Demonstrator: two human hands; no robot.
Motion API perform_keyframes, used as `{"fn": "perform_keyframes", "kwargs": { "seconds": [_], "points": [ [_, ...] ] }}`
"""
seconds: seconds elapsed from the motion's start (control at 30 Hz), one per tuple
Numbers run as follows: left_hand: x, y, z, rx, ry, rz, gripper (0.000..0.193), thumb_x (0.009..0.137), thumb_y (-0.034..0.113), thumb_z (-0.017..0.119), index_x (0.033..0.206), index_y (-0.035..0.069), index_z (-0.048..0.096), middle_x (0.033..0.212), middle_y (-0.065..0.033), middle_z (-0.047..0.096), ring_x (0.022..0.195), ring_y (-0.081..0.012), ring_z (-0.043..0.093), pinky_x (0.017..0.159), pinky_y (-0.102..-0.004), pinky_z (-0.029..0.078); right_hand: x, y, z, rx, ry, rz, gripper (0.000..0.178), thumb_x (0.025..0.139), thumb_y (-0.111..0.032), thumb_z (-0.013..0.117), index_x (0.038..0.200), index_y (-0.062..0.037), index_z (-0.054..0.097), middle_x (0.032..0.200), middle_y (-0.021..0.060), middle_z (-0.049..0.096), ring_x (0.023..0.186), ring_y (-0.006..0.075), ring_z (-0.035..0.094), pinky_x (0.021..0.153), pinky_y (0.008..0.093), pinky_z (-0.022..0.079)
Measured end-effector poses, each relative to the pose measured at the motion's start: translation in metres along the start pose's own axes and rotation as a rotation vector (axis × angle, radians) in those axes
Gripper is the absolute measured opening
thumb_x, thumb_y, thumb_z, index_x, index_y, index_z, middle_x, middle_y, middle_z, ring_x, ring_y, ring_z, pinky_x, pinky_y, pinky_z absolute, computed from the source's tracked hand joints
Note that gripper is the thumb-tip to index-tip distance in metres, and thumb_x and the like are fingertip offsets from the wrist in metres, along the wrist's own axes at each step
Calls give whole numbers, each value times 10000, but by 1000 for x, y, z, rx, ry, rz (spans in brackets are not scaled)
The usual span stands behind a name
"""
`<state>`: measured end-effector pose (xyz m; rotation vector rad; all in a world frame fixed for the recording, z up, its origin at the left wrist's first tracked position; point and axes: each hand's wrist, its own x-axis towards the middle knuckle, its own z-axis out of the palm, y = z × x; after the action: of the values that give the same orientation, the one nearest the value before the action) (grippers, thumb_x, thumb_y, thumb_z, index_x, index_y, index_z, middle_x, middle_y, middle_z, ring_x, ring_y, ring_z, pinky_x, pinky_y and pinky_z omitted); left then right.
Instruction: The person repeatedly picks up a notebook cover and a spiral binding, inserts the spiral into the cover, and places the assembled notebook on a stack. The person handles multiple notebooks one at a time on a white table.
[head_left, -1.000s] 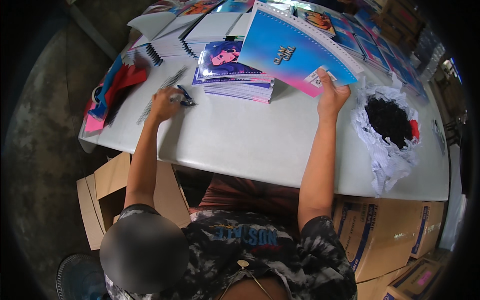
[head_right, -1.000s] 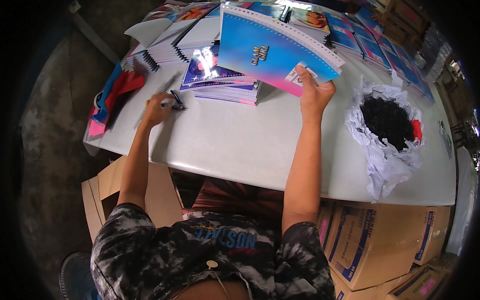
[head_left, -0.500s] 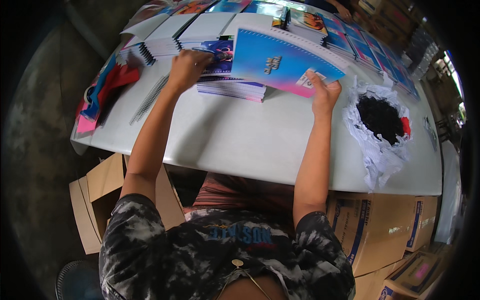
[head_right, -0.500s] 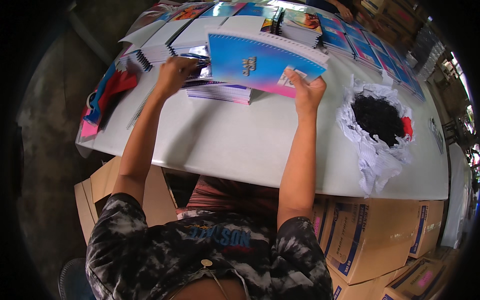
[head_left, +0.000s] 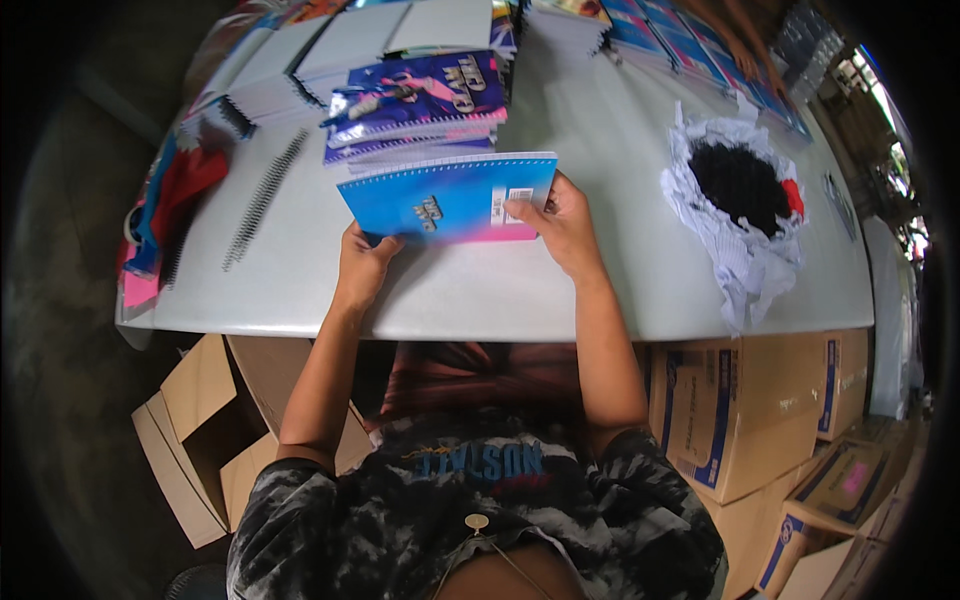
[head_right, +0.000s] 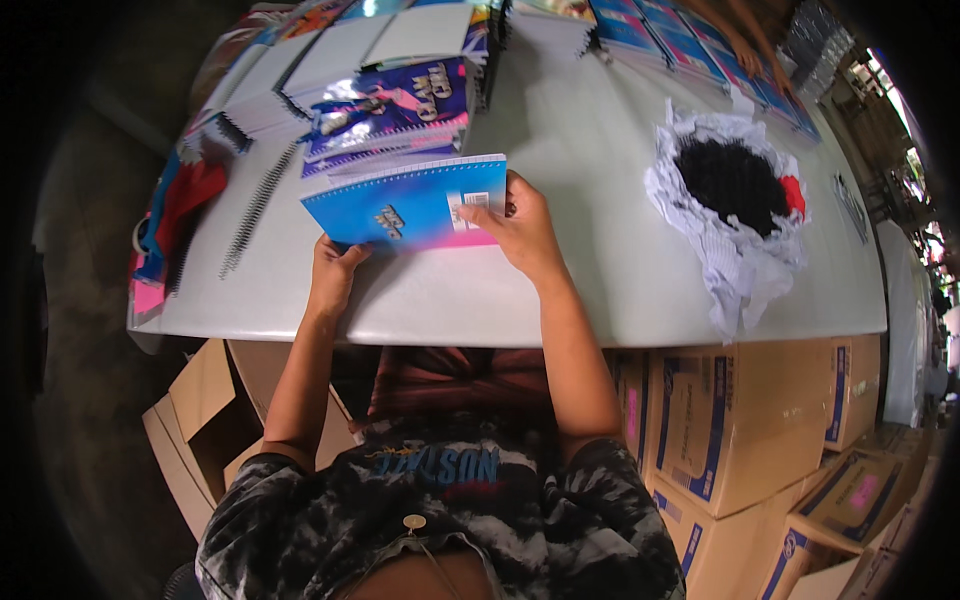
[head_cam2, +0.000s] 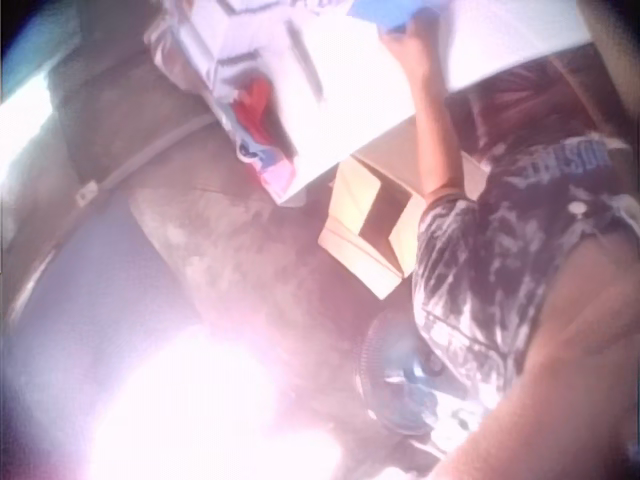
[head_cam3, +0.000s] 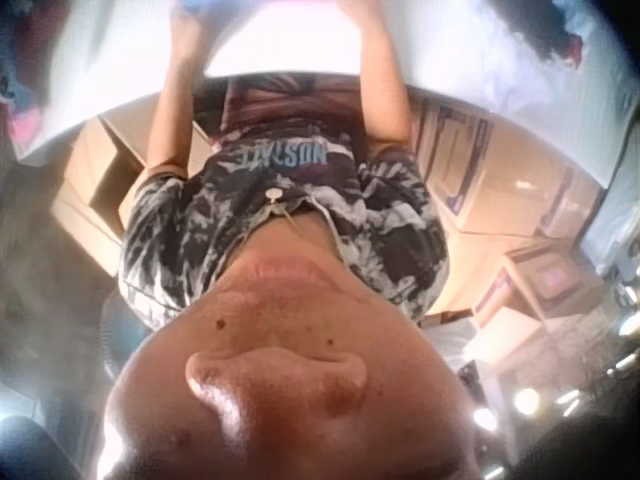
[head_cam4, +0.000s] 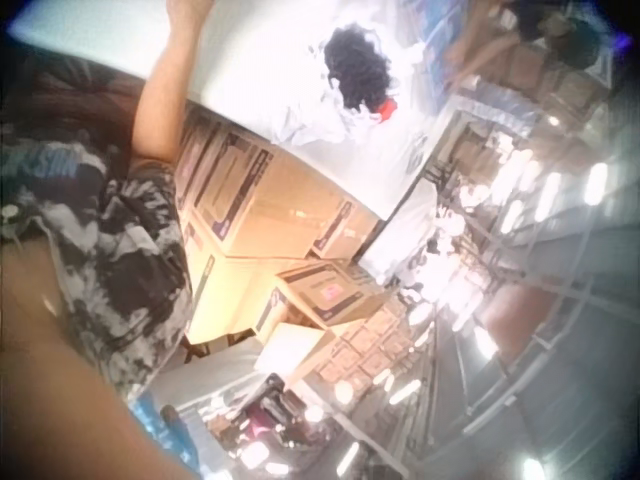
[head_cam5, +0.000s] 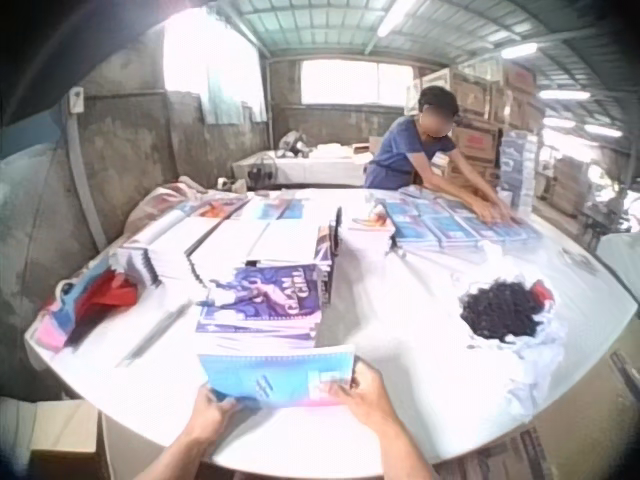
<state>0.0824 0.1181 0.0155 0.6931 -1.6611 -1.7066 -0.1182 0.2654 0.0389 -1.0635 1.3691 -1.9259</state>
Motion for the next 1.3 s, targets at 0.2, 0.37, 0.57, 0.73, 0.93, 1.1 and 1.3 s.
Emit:
{"fn": "perform_keyframes", "kwargs": {
  "seconds": [0.2, 0.37, 0.57, 0.73, 0.93, 1.1, 1.3],
  "points": [
    [-2, -17, 0, 45, -58, -8, 175, 773, -36, 541, 928, 13, 605, 899, -25, 630, 817, -107, 580, 761, -238, 456, -13, -17, -8, -70, -48, -3, 260, 749, -113, 723, 932, 6, 581, 823, 35, 619, 751, 87, 575, 679, 244, 477],
    [-1, -19, 0, 16, -37, 17, 172, 771, -22, 541, 936, -20, 590, 895, -44, 626, 805, -114, 576, 763, -239, 450, -1, -4, 0, -74, -131, -9, 194, 756, -113, 718, 897, -22, 620, 780, 17, 623, 731, 83, 575, 656, 243, 481],
    [-2, -14, 0, 114, 42, 3, 152, 753, -15, 527, 894, -25, 584, 840, -34, 615, 743, -99, 555, 707, -230, 443, 18, -14, -11, -144, -327, 28, 245, 773, -112, 694, 993, -15, 646, 860, 46, 659, 777, 78, 581, 704, 241, 480],
    [-3, -13, 3, 118, 35, 34, 184, 711, -18, 525, 892, -16, 557, 819, -15, 581, 728, -89, 512, 667, -225, 411, 18, -3, -3, -69, -239, -6, 279, 770, -53, 672, 1041, -2, 632, 880, 33, 659, 782, 73, 574, 733, 231, 472],
    [-6, -7, 8, 80, 48, 32, 234, 715, -14, 530, 949, -18, 538, 853, -22, 574, 760, -93, 506, 706, -226, 406, 6, 1, -2, -42, -176, 27, 275, 769, -17, 657, 1039, 24, 624, 881, 34, 657, 778, 71, 574, 731, 221, 470],
    [-6, -2, -1, 233, 32, 44, 213, 727, -42, 514, 936, -15, 547, 820, -17, 575, 728, -95, 515, 685, -228, 411, 5, 0, -4, -154, -170, 11, 262, 773, -11, 652, 1032, 27, 629, 878, 43, 656, 773, 73, 575, 717, 211, 468],
    [33, 9, -119, 1123, 544, 392, 235, 757, 32, 531, 969, 81, 618, 929, -106, 626, 852, -261, 598, 785, -357, 460, 0, -7, -7, -177, -128, -42, 242, 795, -21, 640, 1034, 21, 633, 892, 43, 656, 784, 76, 577, 718, 206, 462]
  ]
}}
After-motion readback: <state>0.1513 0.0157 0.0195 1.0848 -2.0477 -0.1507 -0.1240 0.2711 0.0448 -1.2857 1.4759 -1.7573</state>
